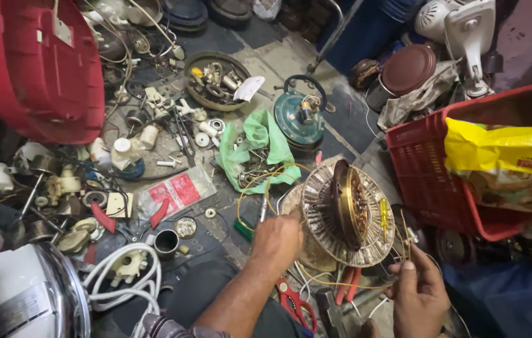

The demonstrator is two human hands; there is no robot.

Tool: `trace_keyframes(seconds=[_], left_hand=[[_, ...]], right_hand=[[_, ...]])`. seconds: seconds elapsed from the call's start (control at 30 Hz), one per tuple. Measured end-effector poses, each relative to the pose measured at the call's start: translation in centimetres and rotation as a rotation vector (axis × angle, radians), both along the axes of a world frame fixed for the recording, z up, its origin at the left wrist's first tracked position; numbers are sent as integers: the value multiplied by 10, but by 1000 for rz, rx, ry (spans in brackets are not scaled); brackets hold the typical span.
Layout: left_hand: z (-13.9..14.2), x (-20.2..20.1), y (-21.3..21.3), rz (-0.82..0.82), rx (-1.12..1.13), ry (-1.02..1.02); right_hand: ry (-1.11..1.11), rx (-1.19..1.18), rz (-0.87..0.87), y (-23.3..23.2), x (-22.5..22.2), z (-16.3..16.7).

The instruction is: The person sits on the floor of a cluttered repair workshop and tests the copper windings of a ceiling fan motor stator. They hold a multimeter-style tester, touch its probes to the winding terminals, handle the yellow winding wire, and use a screwdriver on the stator while checking connections.

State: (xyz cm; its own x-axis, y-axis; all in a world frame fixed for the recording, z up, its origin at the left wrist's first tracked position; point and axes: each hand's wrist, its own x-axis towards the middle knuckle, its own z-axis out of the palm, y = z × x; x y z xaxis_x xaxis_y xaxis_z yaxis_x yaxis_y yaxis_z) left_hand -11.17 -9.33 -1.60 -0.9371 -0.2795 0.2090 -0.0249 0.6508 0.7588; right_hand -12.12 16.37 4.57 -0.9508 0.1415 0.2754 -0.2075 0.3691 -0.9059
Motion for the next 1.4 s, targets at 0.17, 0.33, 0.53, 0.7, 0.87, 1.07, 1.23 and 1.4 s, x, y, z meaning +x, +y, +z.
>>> trace_keyframes(seconds=[0.17,0.33,0.53,0.7,0.87,1.07,1.23,1.4], left_hand=[[-8,1,-9,22,5,11],[-10,0,-16,11,-60,12],[4,7,-22,47,-88,-19],[46,43,-37,216,-189,30],[83,69,-39,287,-311,24],[90,66,-38,283,-248,11],[79,10,-56,173,-344,-3],[51,-33,-74,124,-272,165]], right_hand=[[-25,9,0,14,5,-9],[-54,-55,10,37,5,-24],[-5,-64,21,71,16,-37],[-70,-245,72,85,31,-74],[-107,-319,124,84,36,-103],[-231,-323,85,70,39,-90],[-66,-346,84,67,37,-93],[-64,-198,44,77,30,-110]])
